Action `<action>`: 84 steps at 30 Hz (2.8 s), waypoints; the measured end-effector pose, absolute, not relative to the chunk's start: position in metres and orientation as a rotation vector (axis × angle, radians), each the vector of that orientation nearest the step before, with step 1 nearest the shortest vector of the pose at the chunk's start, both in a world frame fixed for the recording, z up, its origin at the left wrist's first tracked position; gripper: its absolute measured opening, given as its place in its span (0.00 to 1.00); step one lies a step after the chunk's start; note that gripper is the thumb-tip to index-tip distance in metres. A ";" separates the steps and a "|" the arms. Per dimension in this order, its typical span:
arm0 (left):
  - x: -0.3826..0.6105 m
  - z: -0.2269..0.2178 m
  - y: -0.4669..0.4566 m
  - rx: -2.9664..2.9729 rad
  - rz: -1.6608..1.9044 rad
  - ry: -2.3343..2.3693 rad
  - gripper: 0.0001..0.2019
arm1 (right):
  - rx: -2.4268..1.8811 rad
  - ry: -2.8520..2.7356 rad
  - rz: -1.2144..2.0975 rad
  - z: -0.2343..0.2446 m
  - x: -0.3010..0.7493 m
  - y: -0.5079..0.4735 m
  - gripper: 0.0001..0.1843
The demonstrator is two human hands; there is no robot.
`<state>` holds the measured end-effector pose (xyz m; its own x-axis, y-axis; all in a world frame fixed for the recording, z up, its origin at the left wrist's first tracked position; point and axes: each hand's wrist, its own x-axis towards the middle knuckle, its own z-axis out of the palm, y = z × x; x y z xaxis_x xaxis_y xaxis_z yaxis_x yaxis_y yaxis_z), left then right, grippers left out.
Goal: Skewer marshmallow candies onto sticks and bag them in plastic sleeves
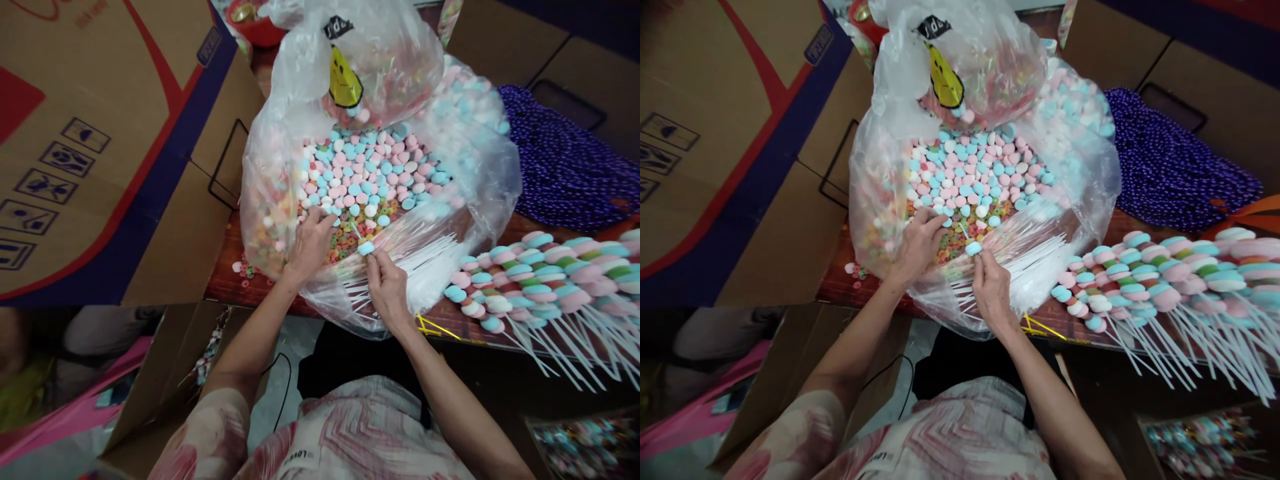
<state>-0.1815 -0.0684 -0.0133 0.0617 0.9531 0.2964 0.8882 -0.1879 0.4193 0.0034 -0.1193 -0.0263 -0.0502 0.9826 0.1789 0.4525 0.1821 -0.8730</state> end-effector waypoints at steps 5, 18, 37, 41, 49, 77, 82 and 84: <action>-0.176 -0.014 -0.061 2.099 0.862 1.967 0.09 | -1.381 -1.620 0.808 -0.028 0.006 -0.125 0.14; -0.123 0.002 -0.017 1.582 1.057 1.392 0.09 | -1.381 -1.443 0.837 -0.038 0.013 -0.138 0.13; -0.135 0.011 -0.037 2.095 0.609 1.557 0.08 | -1.477 -1.622 0.799 -0.018 0.033 -0.148 0.13; -0.138 0.004 -0.041 2.100 0.684 1.485 0.07 | -1.513 -1.628 0.772 -0.013 0.038 -0.144 0.13; -0.143 0.004 -0.048 2.104 0.580 1.450 0.10 | -1.599 -1.706 0.752 -0.014 0.037 -0.137 0.13; -0.141 -0.018 -0.077 1.447 1.237 1.377 0.12 | -1.488 -1.756 0.819 -0.006 0.031 -0.139 0.13; -0.140 -0.021 -0.082 1.591 1.244 1.485 0.12 | -1.511 -1.721 0.859 -0.002 0.022 -0.134 0.14; -0.140 -0.022 -0.085 1.616 1.257 1.499 0.12 | -1.513 -1.693 0.859 -0.003 0.017 -0.133 0.14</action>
